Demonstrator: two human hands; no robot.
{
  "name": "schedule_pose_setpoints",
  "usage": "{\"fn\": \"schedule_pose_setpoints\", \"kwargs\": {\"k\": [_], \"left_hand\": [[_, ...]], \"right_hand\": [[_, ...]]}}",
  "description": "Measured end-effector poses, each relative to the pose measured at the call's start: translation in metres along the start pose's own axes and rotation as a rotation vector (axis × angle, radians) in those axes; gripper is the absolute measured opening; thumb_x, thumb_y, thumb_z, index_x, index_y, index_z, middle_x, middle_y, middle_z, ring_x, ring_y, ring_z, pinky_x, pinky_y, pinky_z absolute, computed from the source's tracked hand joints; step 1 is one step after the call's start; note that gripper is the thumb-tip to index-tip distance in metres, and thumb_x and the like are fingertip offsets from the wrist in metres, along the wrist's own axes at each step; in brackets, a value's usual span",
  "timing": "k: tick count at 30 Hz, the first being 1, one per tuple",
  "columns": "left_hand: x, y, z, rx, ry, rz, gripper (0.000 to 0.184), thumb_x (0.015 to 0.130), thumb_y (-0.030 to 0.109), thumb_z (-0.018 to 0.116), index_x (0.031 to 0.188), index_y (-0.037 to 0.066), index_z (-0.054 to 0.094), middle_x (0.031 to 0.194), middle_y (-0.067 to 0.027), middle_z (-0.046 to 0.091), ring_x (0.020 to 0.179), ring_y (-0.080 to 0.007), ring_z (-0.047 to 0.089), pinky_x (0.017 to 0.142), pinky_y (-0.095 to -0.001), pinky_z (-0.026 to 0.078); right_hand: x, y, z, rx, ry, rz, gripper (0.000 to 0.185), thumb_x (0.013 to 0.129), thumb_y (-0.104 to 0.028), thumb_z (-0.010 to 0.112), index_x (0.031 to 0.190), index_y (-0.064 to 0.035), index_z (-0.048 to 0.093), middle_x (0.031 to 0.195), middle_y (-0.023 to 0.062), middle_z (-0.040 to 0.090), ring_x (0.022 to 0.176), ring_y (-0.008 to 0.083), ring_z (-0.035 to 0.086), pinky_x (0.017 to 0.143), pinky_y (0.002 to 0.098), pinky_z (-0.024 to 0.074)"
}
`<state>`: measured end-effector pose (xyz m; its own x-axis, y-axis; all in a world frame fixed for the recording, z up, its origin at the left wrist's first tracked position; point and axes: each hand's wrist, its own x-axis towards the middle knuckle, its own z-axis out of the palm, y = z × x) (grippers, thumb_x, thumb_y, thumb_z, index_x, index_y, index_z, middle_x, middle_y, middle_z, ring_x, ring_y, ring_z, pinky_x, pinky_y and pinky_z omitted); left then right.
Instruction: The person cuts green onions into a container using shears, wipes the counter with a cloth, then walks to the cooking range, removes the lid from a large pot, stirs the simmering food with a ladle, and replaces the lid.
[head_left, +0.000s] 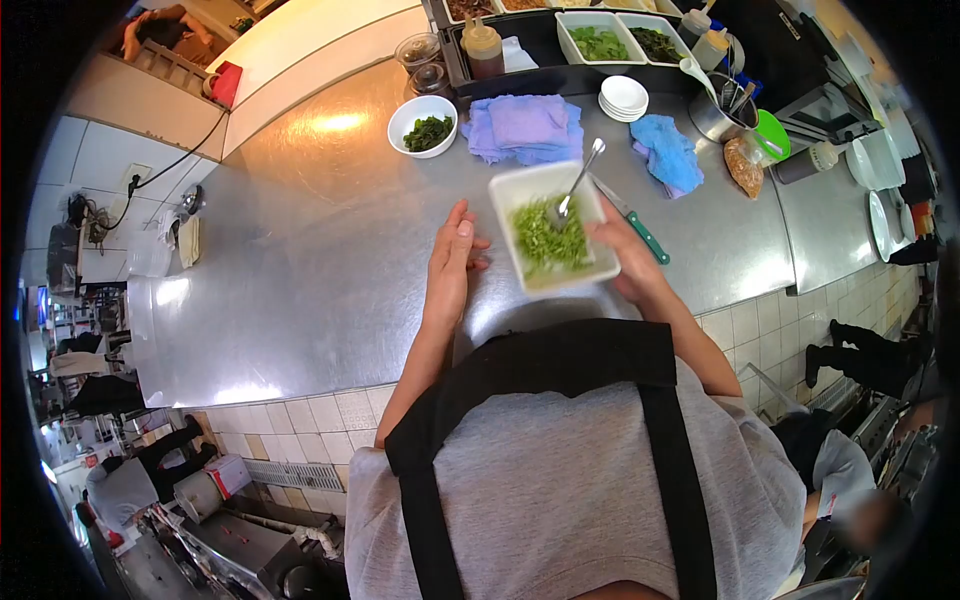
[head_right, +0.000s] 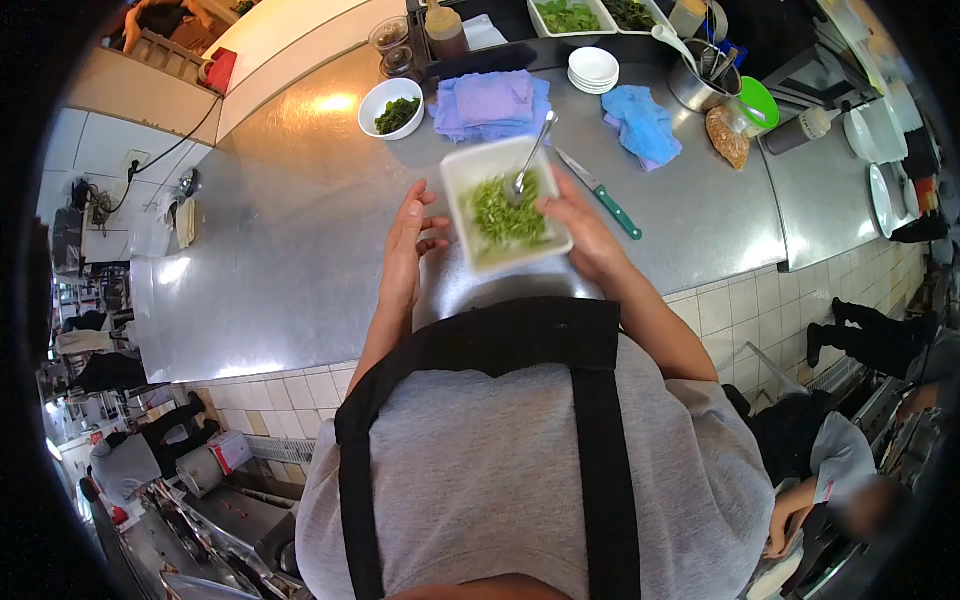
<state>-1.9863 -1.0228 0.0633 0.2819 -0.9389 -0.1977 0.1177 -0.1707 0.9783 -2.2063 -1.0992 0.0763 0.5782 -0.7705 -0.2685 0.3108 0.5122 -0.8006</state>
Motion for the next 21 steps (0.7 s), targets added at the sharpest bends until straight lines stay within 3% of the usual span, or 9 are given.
{"fn": "schedule_pose_setpoints", "kwargs": {"k": [7, 8, 11, 14, 17, 20, 21], "left_hand": [[-0.011, 0.004, 0.010, -0.189, -0.100, -0.048, 0.060, 0.094, 0.043, 0.040, 0.140, 0.007, 0.027, 0.132, -0.0094, 0.041, 0.106, -0.0176, 0.048, 0.079, -0.0288, 0.044], [-0.012, 0.005, 0.011, -0.229, -0.120, -0.082, 0.062, 0.094, 0.043, 0.040, 0.142, 0.008, 0.022, 0.133, -0.0101, 0.039, 0.115, -0.0202, 0.045, 0.087, -0.0319, 0.043], [-0.021, 0.010, 0.018, -0.434, -0.209, -0.085, 0.064, 0.093, 0.038, 0.044, 0.143, 0.008, 0.017, 0.134, -0.0108, 0.037, 0.122, -0.0217, 0.040, 0.094, -0.0348, 0.040], [-0.015, -0.008, 0.016, -0.439, -0.187, -0.039, 0.066, 0.091, 0.031, 0.051, 0.143, 0.008, 0.016, 0.133, -0.0125, 0.037, 0.122, -0.0220, 0.040, 0.098, -0.0359, 0.038], [-0.017, -0.005, 0.012, -0.498, -0.182, -0.074, 0.068, 0.088, 0.022, 0.055, 0.142, 0.007, 0.016, 0.134, -0.0137, 0.036, 0.122, -0.0230, 0.040, 0.100, -0.0355, 0.035], [-0.026, 0.009, 0.017, -0.352, -0.173, -0.083, 0.068, 0.088, 0.020, 0.053, 0.142, 0.006, 0.016, 0.135, -0.0151, 0.035, 0.123, -0.0241, 0.038, 0.101, -0.0358, 0.033], [-0.027, 0.011, 0.018, -0.338, -0.177, -0.075, 0.068, 0.087, 0.020, 0.053, 0.143, 0.006, 0.016, 0.136, -0.0154, 0.034, 0.124, -0.0247, 0.037, 0.101, -0.0359, 0.033]], "right_hand": [[-0.006, 0.008, 0.011, -0.027, -0.066, 0.003, 0.064, 0.088, -0.017, 0.049, 0.142, -0.0035, 0.018, 0.137, 0.0135, 0.035, 0.126, 0.0220, 0.036, 0.103, 0.0326, 0.0290], [-0.009, 0.009, 0.012, -0.064, -0.061, 0.013, 0.064, 0.089, -0.017, 0.049, 0.143, -0.0033, 0.017, 0.138, 0.0136, 0.035, 0.126, 0.0219, 0.035, 0.104, 0.0326, 0.0287], [-0.008, 0.011, 0.019, -0.035, -0.007, -0.061, 0.063, 0.091, -0.021, 0.048, 0.143, -0.0046, 0.017, 0.139, 0.0136, 0.033, 0.127, 0.0209, 0.034, 0.104, 0.0327, 0.0282], [-0.005, 0.014, 0.016, -0.228, -0.075, -0.103, 0.063, 0.092, -0.026, 0.048, 0.143, -0.0075, 0.017, 0.135, 0.0136, 0.037, 0.125, 0.0203, 0.036, 0.102, 0.0324, 0.0309], [0.002, 0.000, 0.007, -0.236, -0.028, 0.015, 0.062, 0.091, -0.030, 0.053, 0.142, -0.0095, 0.024, 0.130, 0.0096, 0.044, 0.115, 0.0183, 0.044, 0.098, 0.0322, 0.0341], [0.024, -0.008, -0.007, -0.344, 0.057, 0.011, 0.050, 0.091, -0.031, 0.053, 0.135, -0.0096, 0.040, 0.127, 0.0054, 0.049, 0.113, 0.0132, 0.044, 0.093, 0.0292, 0.0358], [0.027, -0.010, -0.007, -0.387, 0.070, -0.057, 0.044, 0.091, -0.030, 0.053, 0.129, -0.0091, 0.047, 0.119, 0.0035, 0.053, 0.108, 0.0114, 0.045, 0.090, 0.0280, 0.0366]]}}
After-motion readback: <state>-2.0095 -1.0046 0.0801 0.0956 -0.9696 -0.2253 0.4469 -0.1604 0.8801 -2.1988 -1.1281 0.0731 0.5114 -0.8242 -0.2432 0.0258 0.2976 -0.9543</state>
